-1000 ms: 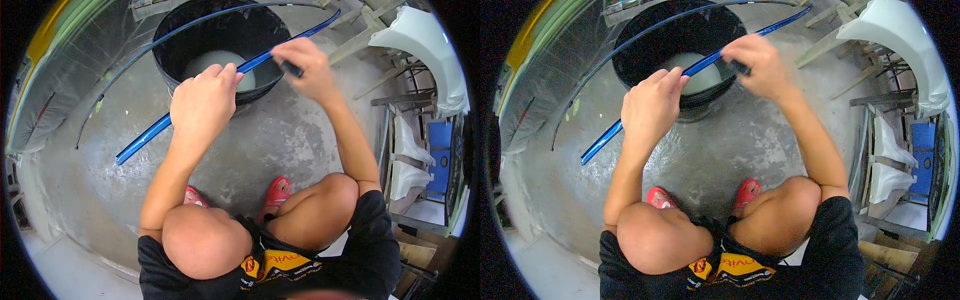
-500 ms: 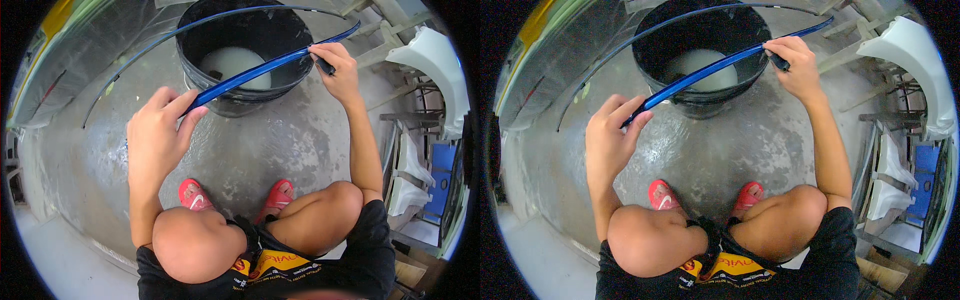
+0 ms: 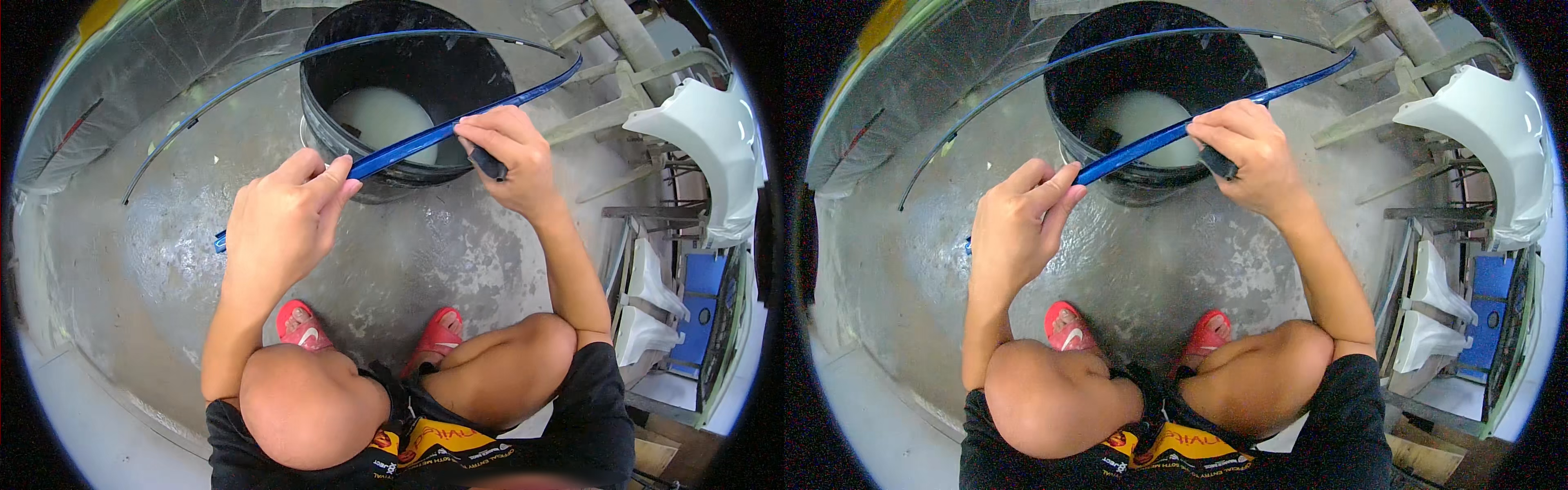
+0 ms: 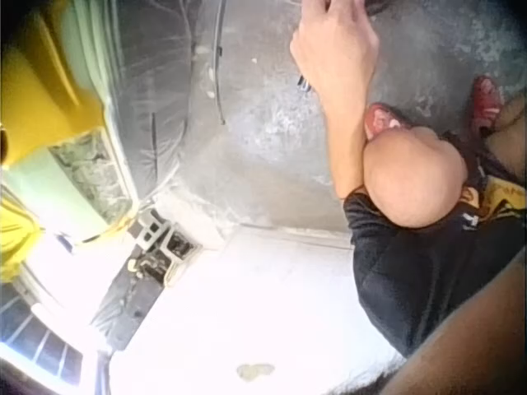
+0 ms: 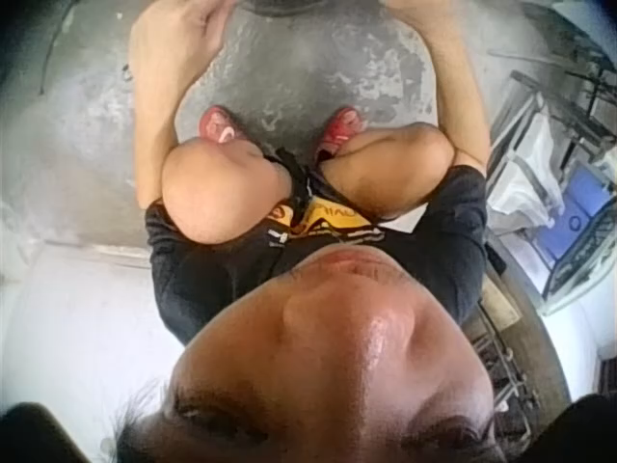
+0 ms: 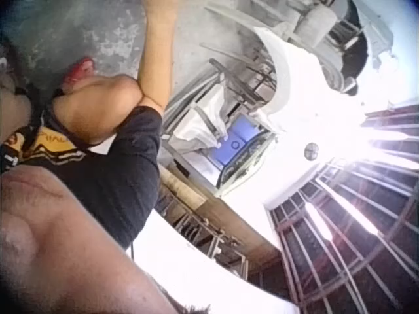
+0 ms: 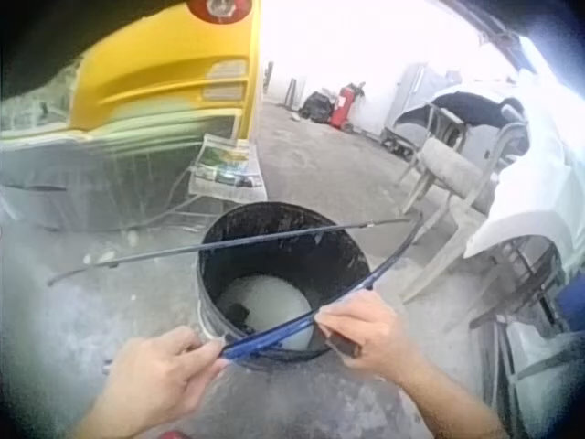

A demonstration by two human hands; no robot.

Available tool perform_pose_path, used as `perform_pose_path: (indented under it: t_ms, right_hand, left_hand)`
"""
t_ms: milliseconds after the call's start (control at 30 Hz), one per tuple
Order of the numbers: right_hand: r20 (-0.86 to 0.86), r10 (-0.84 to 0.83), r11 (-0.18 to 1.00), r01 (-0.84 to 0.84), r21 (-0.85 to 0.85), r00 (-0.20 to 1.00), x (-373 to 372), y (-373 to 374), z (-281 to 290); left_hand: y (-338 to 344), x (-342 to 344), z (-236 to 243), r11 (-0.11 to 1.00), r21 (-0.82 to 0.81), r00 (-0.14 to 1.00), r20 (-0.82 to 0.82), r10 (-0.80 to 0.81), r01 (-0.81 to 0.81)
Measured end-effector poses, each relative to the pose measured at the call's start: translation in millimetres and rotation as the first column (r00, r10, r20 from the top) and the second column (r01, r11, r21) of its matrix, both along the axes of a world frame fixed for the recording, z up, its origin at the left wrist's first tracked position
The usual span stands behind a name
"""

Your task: Sanding or cleaning blue automotive trim pieces over a bucket of water.

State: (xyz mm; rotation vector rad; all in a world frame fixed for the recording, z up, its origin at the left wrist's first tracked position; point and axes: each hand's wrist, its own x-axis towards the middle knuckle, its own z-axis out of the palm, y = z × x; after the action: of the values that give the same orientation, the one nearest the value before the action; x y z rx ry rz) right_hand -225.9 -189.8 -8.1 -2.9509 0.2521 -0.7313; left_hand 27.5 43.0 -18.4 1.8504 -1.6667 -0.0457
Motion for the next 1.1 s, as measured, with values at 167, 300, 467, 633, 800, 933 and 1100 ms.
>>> perform_pose_path:
  t_ms: [167,300,467,633,800,933,1100]
  right_hand:
    - [0.219,-0.266,0.963,0.252,0.092,0.939,2,-3,-1]
    - [0.097,-0.064,0.998,0.062,0.03,0.993,2,-3,-4]
    - [0.194,-0.22,0.975,0.209,0.078,0.956,4,1,-5]
    - [0.033,-0.02,1.0,0.02,-0.013,0.999,2,2,-4]
    - [0.135,-0.151,0.988,0.149,0.028,0.979,-3,-1,-6]
    - [0.078,-0.052,0.999,0.052,-0.001,0.996,-5,-4,-7]
    - [0.199,-0.3,0.953,0.302,0.022,0.933,-4,-8,-5]
  left_hand:
    - [-1,0,-1,1.0,0.003,1.0,0.012,0.004,-0.004]
    - [-1,1,-2,1.0,-0.002,1.0,0.014,-0.01,0.01]
    - [-2,1,-5,0.998,-0.056,0.999,0.042,-0.009,0.011]
    - [-2,1,-5,0.998,-0.059,0.999,0.031,-0.011,0.013]
    - [-1,-1,-3,1.0,0.012,1.0,0.012,0.007,-0.007]
    - [-3,-1,-2,1.0,0.005,1.0,-0.001,-0.002,0.002]
    - [-1,-1,-2,1.0,0.024,1.0,0.0,0.005,-0.005]
